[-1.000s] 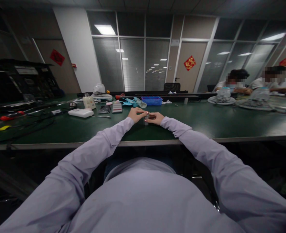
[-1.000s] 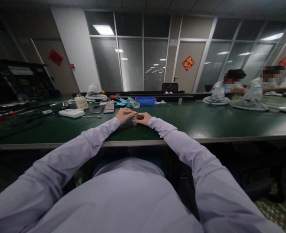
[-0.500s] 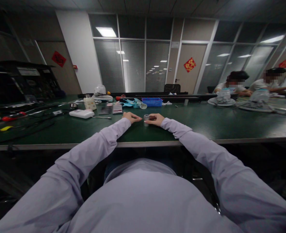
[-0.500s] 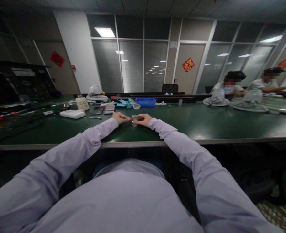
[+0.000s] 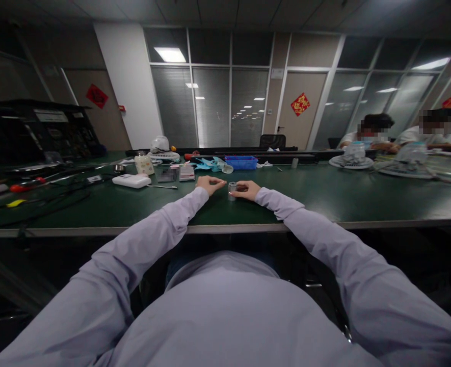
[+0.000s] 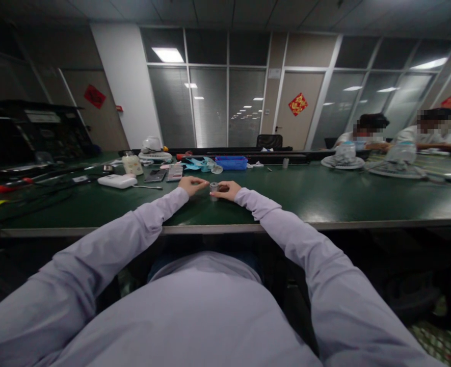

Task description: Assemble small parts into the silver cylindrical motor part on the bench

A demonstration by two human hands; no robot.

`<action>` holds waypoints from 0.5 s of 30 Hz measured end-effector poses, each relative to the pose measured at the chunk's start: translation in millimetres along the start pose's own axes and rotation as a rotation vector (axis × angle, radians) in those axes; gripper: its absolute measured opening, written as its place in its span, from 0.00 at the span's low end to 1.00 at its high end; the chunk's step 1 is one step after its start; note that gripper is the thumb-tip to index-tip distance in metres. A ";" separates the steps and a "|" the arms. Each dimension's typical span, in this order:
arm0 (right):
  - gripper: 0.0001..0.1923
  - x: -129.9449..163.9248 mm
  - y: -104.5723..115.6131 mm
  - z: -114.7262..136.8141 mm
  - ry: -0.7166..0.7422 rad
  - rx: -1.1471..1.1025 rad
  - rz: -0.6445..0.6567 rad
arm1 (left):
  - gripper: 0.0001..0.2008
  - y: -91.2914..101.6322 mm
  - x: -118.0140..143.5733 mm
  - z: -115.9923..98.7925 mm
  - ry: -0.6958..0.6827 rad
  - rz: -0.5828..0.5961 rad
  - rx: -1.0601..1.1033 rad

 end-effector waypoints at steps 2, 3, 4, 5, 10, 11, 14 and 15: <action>0.11 0.2 -0.6 1.9 0.004 0.001 0.004 | 0.13 -1.2 -0.5 -12.2 -0.030 -0.017 -0.020; 0.11 0.3 -0.8 2.8 0.006 0.003 0.004 | 0.13 -2.5 -0.5 -19.3 -0.055 -0.021 -0.031; 0.11 0.3 -1.0 3.6 0.007 0.005 0.004 | 0.13 -4.1 -0.2 -26.2 -0.081 -0.021 -0.035; 0.11 0.3 -1.2 4.2 0.008 0.008 0.003 | 0.13 -6.0 0.4 -32.8 -0.106 -0.016 -0.039; 0.10 -0.2 -1.3 4.6 0.012 0.021 -0.005 | 0.12 -13.3 6.0 -50.8 -0.196 0.035 -0.068; 0.10 -0.4 -1.1 4.3 0.013 0.022 -0.009 | 0.12 -13.3 6.9 -51.6 -0.203 0.038 -0.078; 0.10 -1.2 -1.0 3.3 0.014 0.026 -0.015 | 0.12 -11.6 8.6 -52.6 -0.212 0.031 -0.107; 0.10 -1.4 -1.0 3.0 0.014 0.027 -0.015 | 0.12 -11.0 8.9 -53.1 -0.215 0.027 -0.114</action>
Point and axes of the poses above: each hand's wrist, its own x-axis away from the middle knuckle, its own y-axis out of the back of the hand, z = x × y, the point moved 7 cm from there along -x, towards the middle knuckle, and after that the axes turned 5 degrees about x, right-handed, at the moved point
